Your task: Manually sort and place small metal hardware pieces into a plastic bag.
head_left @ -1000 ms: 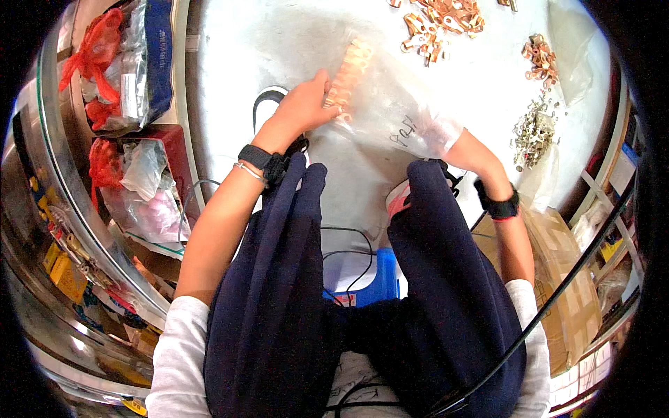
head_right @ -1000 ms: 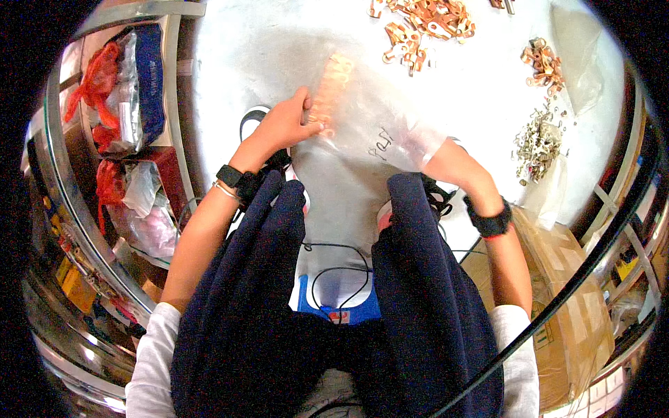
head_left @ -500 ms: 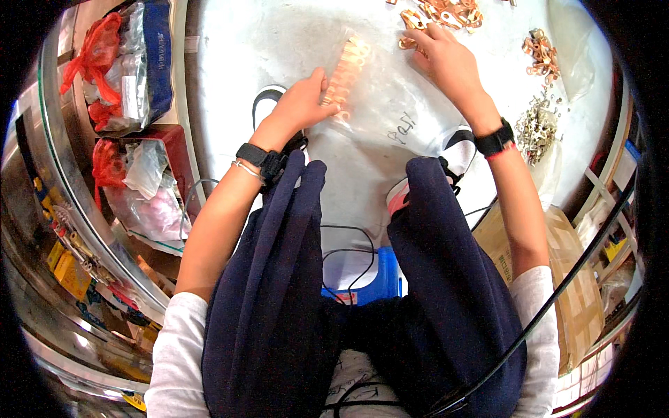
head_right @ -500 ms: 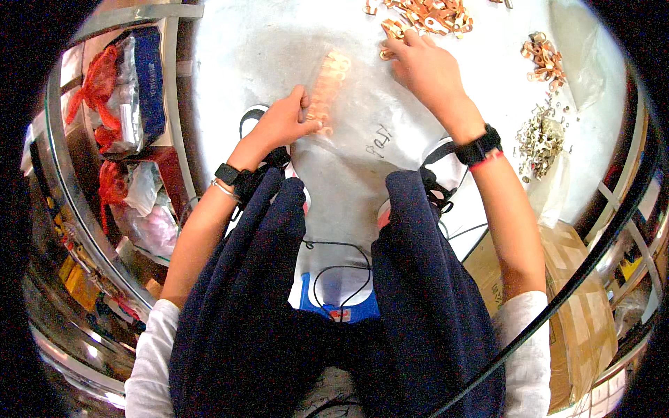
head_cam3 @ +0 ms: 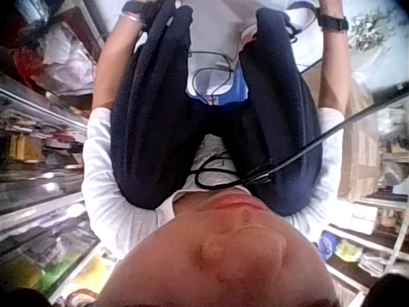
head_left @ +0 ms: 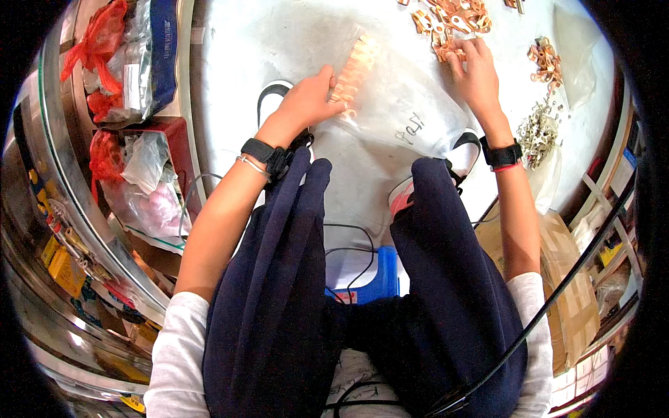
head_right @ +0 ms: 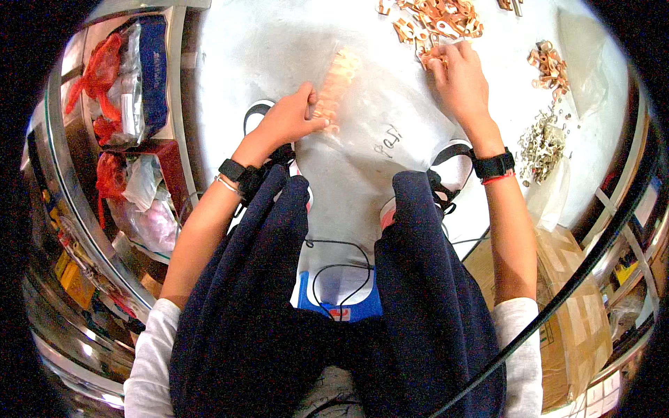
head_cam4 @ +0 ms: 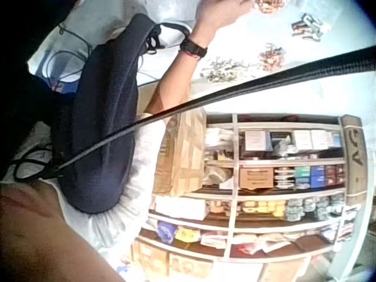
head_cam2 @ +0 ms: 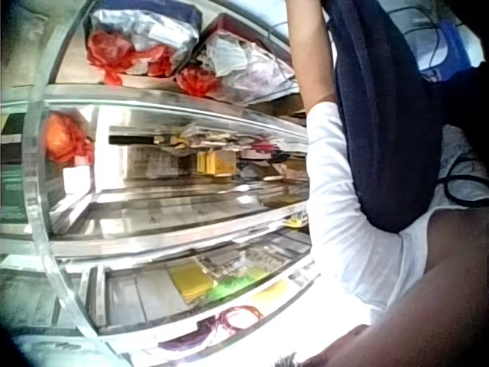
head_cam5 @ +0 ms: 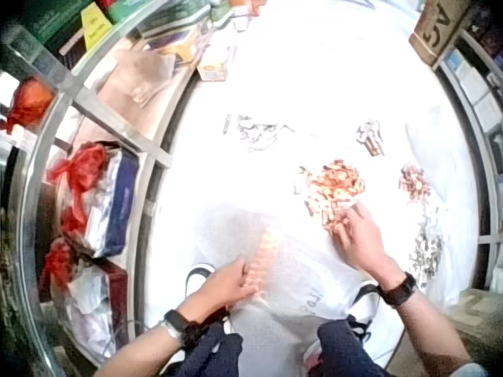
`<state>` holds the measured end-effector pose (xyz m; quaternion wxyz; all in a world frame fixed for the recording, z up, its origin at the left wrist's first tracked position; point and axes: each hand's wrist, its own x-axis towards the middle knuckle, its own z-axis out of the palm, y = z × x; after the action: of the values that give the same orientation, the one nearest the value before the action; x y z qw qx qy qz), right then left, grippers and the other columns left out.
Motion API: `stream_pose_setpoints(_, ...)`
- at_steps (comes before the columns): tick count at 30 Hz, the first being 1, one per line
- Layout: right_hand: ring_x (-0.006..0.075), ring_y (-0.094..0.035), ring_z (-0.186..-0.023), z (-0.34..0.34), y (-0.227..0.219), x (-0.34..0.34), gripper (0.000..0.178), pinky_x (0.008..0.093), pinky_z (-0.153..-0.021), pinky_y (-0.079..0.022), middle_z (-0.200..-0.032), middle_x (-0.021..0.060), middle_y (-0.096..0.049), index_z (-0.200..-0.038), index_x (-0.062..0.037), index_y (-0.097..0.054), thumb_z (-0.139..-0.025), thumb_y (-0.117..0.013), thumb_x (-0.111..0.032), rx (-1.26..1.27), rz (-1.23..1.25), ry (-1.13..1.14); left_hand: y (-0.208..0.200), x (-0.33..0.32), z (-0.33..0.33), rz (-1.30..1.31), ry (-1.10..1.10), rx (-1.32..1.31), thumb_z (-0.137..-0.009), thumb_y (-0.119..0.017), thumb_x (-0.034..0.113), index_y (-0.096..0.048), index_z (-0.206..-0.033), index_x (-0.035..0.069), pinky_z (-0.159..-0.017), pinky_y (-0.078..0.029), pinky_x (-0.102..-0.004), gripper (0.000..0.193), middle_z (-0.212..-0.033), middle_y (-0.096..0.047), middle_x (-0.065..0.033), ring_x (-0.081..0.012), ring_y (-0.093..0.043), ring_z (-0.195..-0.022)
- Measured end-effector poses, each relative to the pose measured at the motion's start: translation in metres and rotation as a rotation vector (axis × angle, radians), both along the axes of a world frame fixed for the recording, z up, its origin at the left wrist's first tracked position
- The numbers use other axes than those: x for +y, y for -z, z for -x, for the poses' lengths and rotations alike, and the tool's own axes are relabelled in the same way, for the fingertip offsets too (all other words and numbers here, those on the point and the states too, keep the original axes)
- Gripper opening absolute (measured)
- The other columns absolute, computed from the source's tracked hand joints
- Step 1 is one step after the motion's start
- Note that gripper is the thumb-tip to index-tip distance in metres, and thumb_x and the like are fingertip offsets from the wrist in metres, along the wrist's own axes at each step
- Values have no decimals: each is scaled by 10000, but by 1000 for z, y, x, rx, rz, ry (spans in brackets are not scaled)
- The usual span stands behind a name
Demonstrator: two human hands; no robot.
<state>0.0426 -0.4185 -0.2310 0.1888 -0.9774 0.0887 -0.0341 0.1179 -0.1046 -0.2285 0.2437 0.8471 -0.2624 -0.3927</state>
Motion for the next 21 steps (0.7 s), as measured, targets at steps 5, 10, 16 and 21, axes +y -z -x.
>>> stream_pose_setpoints(5,162,-582,-700,8,10,-11,252,286,-731,-469,-903,85,-662,-961,9,-610,-956,-527,-229,51,-751,499,-1,-1,0,0,1,2,-766,-720,351,-416,-972,49,-611,-440,-423,475,-718,-567,-173,-356,-580,-684)
stream_pose_setpoints(10,79,-560,-735,24,-7,-23,216,228,-684,-463,-901,36,-640,-986,-33,-595,-977,-424,-165,329,-1238,609,-3,-2,0,5,0,-11,-761,-722,353,-417,-974,53,-606,-439,-424,479,-703,-564,-169,-353,-579,-674)
stream_pose_setpoints(16,87,-571,-754,32,-20,-24,180,224,-711,-495,-909,27,-625,-1028,-24,-571,-966,-434,-122,382,-1463,671,-4,-3,-1,-21,-8,21,-751,-729,368,-424,-979,62,-598,-442,-398,489,-694,-564,-146,-315,-580,-657)
stream_pose_setpoints(21,79,-560,-749,39,-21,-27,160,215,-722,-494,-881,6,-599,-1031,-31,-574,-946,-457,-100,333,-1616,653,-1,-3,-2,-3,-2,13,-753,-732,364,-429,-985,64,-585,-437,-376,486,-677,-549,-114,-276,-562,-632)
